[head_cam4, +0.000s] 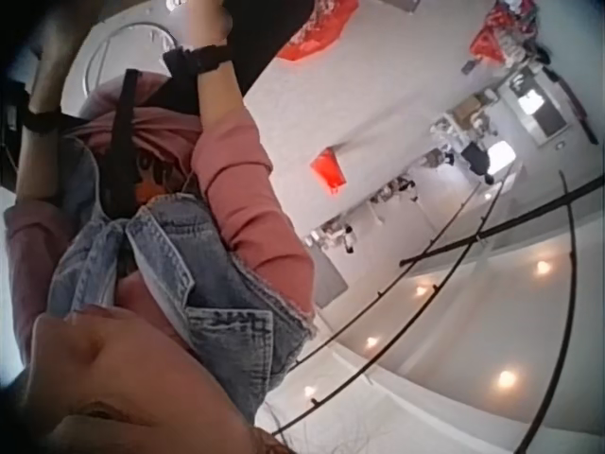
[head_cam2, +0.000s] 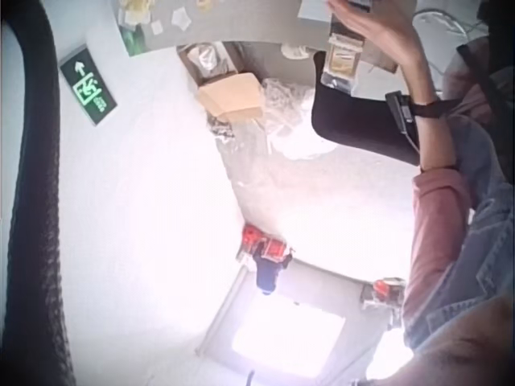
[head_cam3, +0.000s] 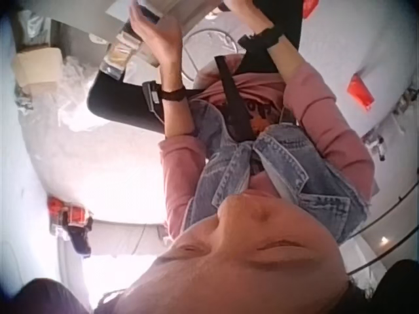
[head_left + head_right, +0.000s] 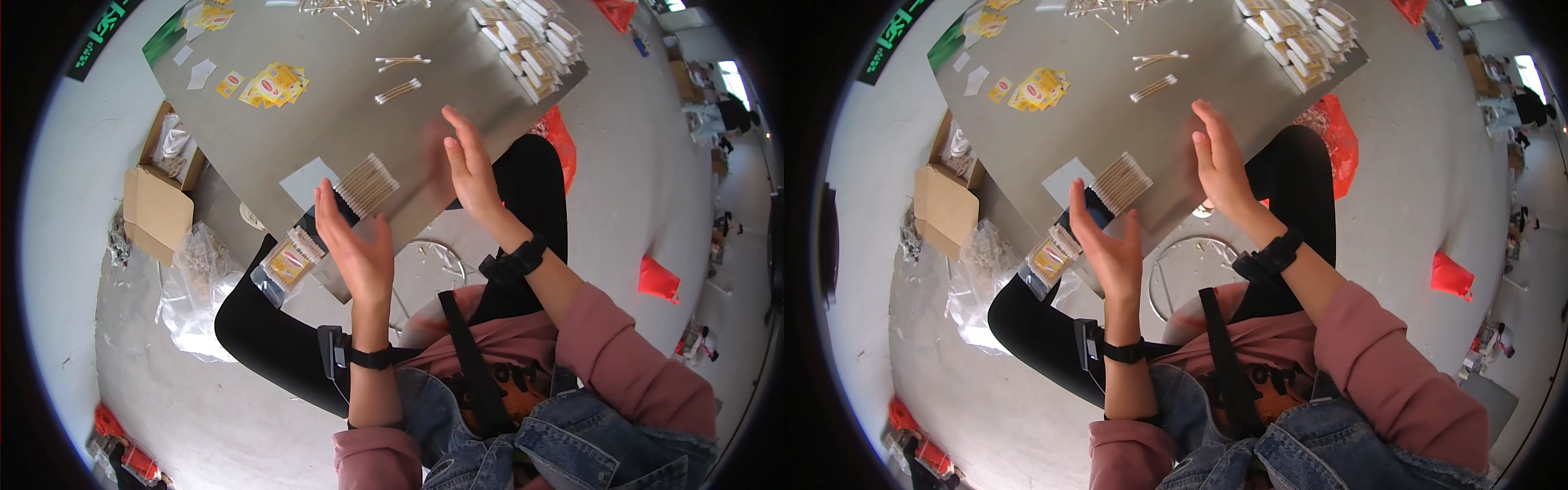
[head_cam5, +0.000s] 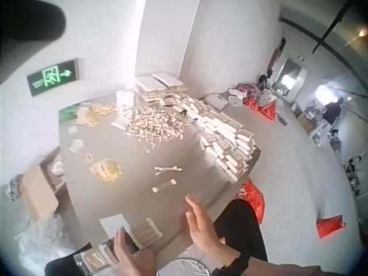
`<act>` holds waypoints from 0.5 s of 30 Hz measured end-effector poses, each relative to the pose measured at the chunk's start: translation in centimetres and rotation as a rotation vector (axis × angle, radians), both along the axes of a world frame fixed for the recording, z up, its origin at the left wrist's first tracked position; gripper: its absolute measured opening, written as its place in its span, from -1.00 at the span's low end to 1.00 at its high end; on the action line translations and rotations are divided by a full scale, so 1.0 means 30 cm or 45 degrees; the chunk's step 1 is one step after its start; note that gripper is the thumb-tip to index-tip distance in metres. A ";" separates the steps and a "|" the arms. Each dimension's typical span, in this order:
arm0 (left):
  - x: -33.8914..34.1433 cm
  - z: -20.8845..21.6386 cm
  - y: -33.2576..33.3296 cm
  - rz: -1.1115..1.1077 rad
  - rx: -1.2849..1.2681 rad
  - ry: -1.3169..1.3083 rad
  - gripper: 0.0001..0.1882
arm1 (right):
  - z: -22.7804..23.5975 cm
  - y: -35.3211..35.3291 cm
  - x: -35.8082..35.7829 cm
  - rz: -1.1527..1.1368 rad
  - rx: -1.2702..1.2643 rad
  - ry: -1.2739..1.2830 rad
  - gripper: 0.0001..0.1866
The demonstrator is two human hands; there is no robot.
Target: Arranging cotton swabs into small plastic containers and sealing them with stickers.
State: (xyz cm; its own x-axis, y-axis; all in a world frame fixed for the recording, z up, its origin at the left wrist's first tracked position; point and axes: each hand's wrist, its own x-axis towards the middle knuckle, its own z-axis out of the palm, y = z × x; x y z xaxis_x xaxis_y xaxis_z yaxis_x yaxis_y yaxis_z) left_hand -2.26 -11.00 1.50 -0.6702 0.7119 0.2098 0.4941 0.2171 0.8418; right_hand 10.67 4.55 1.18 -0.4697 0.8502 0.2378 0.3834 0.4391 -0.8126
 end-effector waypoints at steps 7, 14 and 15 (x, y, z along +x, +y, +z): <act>-0.027 -0.032 0.043 0.008 -0.045 0.128 -0.06 | 0.007 -0.009 -0.168 0.133 0.166 0.020 -0.57; -0.008 -0.014 0.049 0.045 0.090 -0.201 -0.16 | -0.037 -0.037 -0.324 0.197 0.348 -0.228 -0.52; -0.004 -0.008 0.053 0.078 0.270 -0.424 -0.24 | -0.047 -0.042 -0.335 0.198 0.402 -0.314 -0.51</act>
